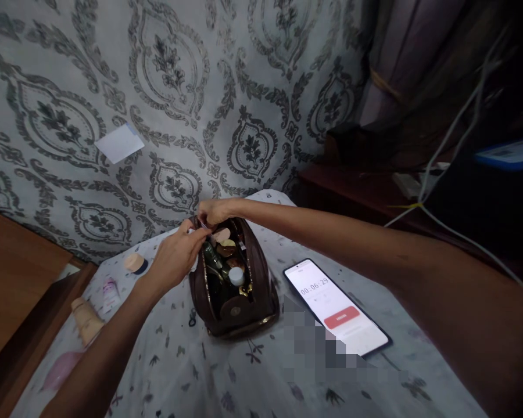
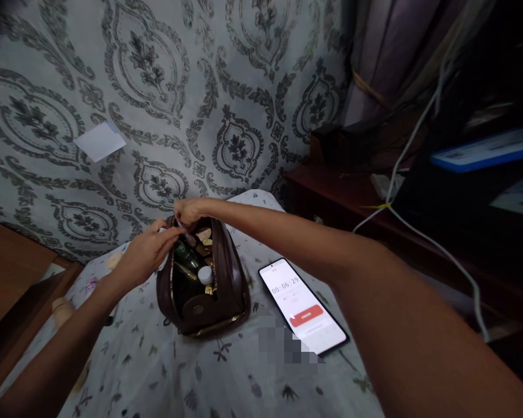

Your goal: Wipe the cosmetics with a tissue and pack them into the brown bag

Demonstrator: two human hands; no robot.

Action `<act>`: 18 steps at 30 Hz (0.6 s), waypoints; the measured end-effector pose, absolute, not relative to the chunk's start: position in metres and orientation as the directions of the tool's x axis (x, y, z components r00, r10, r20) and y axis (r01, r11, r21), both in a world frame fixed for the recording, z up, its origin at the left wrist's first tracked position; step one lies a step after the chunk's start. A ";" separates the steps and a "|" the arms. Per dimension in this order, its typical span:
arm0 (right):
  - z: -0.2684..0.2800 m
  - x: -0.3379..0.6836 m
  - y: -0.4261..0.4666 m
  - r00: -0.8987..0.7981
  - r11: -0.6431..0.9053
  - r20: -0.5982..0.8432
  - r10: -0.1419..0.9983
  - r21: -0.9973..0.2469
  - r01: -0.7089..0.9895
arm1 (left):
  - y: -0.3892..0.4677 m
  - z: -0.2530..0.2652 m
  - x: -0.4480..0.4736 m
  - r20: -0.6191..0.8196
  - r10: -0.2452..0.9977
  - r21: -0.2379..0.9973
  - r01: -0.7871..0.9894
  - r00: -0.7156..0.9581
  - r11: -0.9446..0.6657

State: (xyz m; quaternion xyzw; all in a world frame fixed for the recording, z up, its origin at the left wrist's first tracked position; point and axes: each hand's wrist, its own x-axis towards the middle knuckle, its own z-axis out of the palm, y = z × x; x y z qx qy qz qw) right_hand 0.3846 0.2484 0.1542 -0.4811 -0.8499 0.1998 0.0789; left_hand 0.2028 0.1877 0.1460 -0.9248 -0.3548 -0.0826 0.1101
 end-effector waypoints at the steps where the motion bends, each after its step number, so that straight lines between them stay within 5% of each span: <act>1: 0.154 0.384 0.248 -0.522 0.454 -0.059 0.851 -0.416 0.788 | 0.188 0.147 0.203 0.229 0.638 -0.145 0.674 0.735 -0.725; 18: 0.153 0.377 0.247 -0.394 0.299 -0.101 0.914 -0.488 0.820 | 0.178 0.144 0.157 0.506 0.636 0.172 0.655 0.582 -0.736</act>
